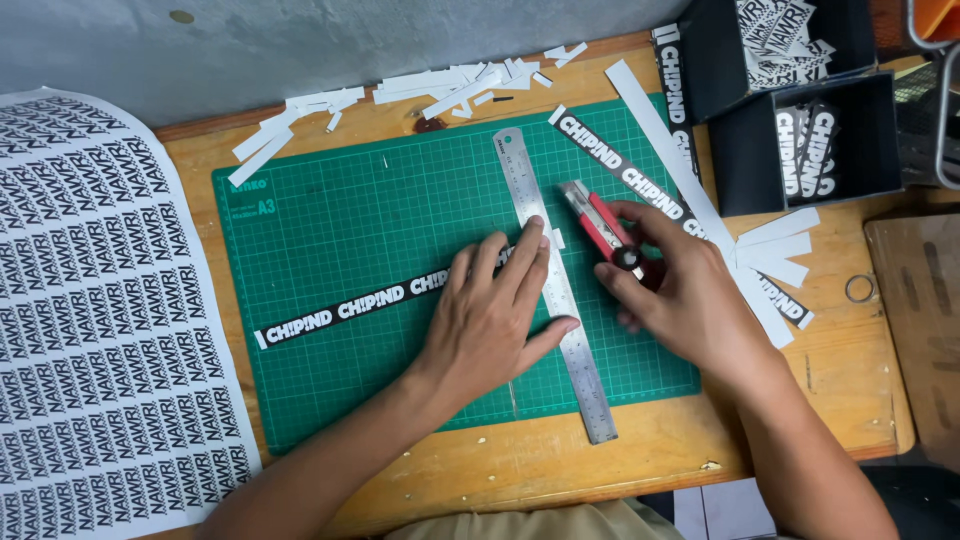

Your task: The person uses a red utility knife and a metal ruler to cut individual stickers from a long strip on a green cutting mat. They repeatedly align the ruler and slice along the edges to separate the stickers, then move the cut pieces aside.

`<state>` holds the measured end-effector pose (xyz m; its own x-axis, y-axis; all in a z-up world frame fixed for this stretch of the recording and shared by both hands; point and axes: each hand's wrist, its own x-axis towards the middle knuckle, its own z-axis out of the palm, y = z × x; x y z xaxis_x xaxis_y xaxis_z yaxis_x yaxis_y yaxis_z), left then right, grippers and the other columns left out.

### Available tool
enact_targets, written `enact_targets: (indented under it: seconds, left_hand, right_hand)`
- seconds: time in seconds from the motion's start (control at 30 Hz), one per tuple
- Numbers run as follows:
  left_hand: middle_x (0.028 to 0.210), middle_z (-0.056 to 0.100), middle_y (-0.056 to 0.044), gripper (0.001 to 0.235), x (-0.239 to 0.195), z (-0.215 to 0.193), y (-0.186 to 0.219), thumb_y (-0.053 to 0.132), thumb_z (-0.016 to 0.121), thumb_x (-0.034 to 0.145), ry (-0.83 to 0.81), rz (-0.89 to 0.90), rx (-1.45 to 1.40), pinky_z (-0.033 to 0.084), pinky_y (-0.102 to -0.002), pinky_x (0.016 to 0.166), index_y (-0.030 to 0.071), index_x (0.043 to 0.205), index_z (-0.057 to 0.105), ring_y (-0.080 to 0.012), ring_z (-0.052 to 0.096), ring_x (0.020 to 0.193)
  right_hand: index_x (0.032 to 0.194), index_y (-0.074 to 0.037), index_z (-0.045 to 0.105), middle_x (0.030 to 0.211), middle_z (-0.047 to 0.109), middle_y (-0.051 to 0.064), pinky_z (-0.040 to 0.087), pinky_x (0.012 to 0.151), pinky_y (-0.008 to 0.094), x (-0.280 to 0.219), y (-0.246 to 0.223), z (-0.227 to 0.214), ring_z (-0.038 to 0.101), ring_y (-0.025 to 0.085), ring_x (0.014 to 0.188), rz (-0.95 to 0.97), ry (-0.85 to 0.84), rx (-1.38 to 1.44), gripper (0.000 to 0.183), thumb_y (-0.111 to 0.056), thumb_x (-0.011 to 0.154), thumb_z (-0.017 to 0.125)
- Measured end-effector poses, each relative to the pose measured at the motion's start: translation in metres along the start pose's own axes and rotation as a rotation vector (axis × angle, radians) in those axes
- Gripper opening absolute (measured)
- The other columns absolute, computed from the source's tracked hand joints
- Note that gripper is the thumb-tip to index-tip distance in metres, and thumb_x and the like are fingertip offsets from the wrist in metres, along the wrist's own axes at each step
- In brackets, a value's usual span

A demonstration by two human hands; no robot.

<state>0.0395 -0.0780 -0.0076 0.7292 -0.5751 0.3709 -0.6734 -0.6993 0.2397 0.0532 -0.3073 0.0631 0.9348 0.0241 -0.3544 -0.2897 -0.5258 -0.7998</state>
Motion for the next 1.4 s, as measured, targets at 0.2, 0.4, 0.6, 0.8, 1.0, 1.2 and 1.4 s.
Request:
enact_targets:
  seconds: [0.2,0.4,0.6,0.8,1.0,1.2,1.4]
  left_hand:
    - [0.165,0.062,-0.015,0.078,0.002,-0.010,0.002,0.070,0.076,0.106,-0.105,-0.013,0.107,0.056,-0.047,0.093,0.002,0.144,0.071,-0.0363,0.063,0.124]
    - [0.165,0.061,-0.021,0.079,-0.001,-0.007,0.004,0.065,0.083,0.102,-0.065,-0.011,0.086,0.056,-0.049,0.098,-0.001,0.144,0.070,-0.0379,0.064,0.125]
    - [0.160,0.061,-0.019,0.079,-0.006,-0.001,0.006,0.060,0.082,0.102,-0.084,0.001,0.075,0.057,-0.047,0.100,-0.003,0.147,0.070,-0.0373,0.060,0.129]
    - [0.157,0.063,-0.018,0.076,-0.005,-0.003,0.005,0.061,0.075,0.106,-0.076,0.007,0.074,0.056,-0.047,0.096,-0.003,0.148,0.070,-0.0366,0.060,0.127]
    - [0.159,0.061,-0.019,0.072,-0.005,-0.004,0.005,0.057,0.069,0.109,-0.084,0.016,0.072,0.055,-0.048,0.098,-0.003,0.150,0.069,-0.0380,0.060,0.127]
    - [0.155,0.064,-0.017,0.080,-0.007,-0.005,0.005,0.064,0.075,0.107,-0.063,0.021,0.119,0.056,-0.045,0.099,-0.004,0.150,0.069,-0.0357,0.060,0.126]
    - [0.147,0.065,-0.019,0.078,-0.008,-0.009,0.010,0.066,0.076,0.104,-0.042,0.041,0.151,0.056,-0.045,0.098,-0.004,0.138,0.074,-0.0365,0.062,0.123]
  right_hand:
    - [0.171,-0.017,0.059,0.094,0.082,0.018,0.050,0.066,0.045,-0.018,0.017,0.011,0.057,0.044,0.062,-0.168,0.024,-0.422,0.070,-0.015,0.102,0.071]
    - [0.174,-0.018,0.055,0.113,0.082,0.011,0.049,0.057,0.053,-0.035,0.013,0.028,0.072,0.045,0.075,-0.234,0.063,-0.548,0.077,-0.008,0.098,0.068]
    - [0.177,-0.020,0.049,0.092,0.073,0.012,0.048,0.053,0.061,-0.043,0.016,0.040,0.068,0.047,0.068,-0.194,0.075,-0.687,0.079,-0.014,0.101,0.068]
    - [0.177,-0.023,0.052,0.082,0.068,0.008,0.049,0.045,0.057,-0.043,0.023,0.052,0.065,0.045,0.056,-0.245,0.170,-0.847,0.075,-0.020,0.104,0.069]
    - [0.178,-0.013,0.048,0.077,0.064,0.008,0.045,0.040,0.050,-0.060,0.036,0.058,0.056,0.035,0.045,-0.343,0.164,-0.943,0.080,-0.015,0.101,0.070]
    - [0.172,-0.012,0.055,0.119,0.085,0.015,0.050,0.061,0.054,-0.072,0.025,0.032,0.074,0.049,0.082,-0.262,0.065,-0.575,0.073,-0.009,0.101,0.068]
    - [0.166,-0.019,0.065,0.084,0.079,0.017,0.051,0.068,0.046,-0.072,0.014,0.017,0.067,0.042,0.067,-0.060,0.154,-0.493,0.067,-0.019,0.100,0.071]
